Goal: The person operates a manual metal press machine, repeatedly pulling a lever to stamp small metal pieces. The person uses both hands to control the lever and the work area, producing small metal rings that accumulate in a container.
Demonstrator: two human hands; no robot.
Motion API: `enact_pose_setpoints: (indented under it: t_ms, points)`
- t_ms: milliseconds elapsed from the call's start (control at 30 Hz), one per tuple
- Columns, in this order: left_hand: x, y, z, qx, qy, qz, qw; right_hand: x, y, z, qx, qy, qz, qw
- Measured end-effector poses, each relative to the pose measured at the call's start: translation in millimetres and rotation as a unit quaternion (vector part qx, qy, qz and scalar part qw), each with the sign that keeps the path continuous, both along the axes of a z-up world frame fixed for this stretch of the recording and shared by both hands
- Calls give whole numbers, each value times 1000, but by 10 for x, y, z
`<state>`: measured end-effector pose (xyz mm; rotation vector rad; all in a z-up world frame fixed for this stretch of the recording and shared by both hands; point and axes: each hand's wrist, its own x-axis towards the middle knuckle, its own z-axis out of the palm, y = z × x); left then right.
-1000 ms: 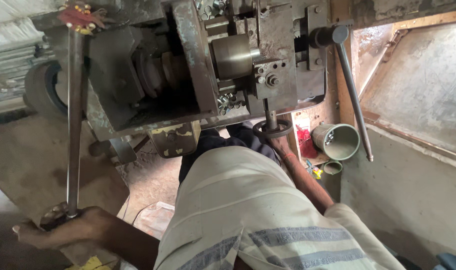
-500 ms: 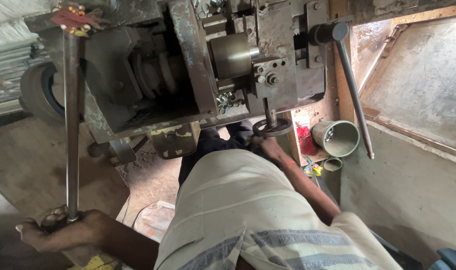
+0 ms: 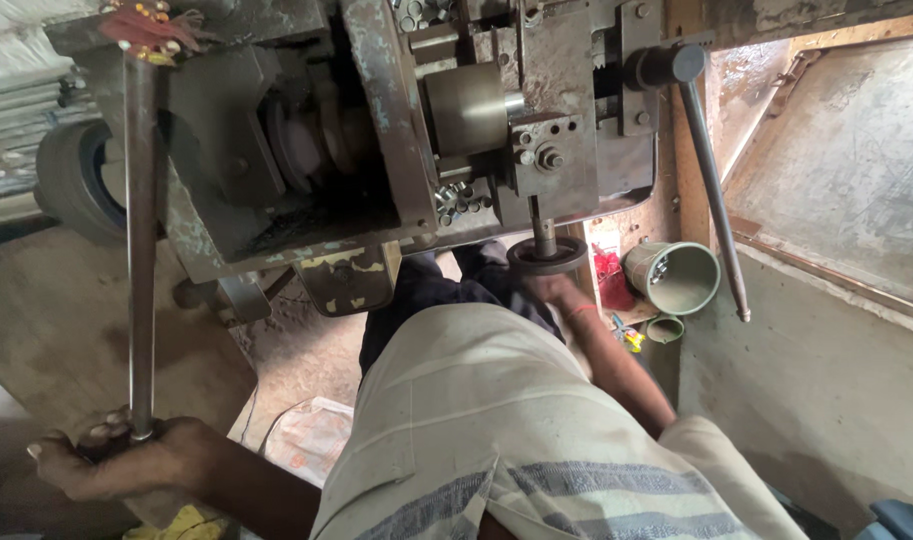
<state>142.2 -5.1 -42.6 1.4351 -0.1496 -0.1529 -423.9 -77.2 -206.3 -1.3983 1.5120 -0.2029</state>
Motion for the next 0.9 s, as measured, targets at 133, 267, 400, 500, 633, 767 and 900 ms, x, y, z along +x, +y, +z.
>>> enact_pose_setpoints:
  t_ms: [133,267,400,500,633,767,900]
  points:
    - [-72,-72,34,-7,0,9,1000,116,260,121,174,-112,-63,976]
    - [-74,-110,39,-15,-4,11,1000,-379,322,516,217,-74,-196,953]
    - [-50,-33,16,-24,-21,-22,999,-630,91,511,167,63,-114,977]
    - [-9,18,-21,-26,-9,-25,999,-623,-2,389,122,28,-119,985]
    - [-29,60,-51,96,-249,-101,958,-49,-44,76,65,-30,-181,981]
    - [-38,31,-63,50,-176,-94,979,250,245,178,20,-101,-127,986]
    - [-83,49,-73,211,-473,-110,848,271,479,471,151,-138,-293,934]
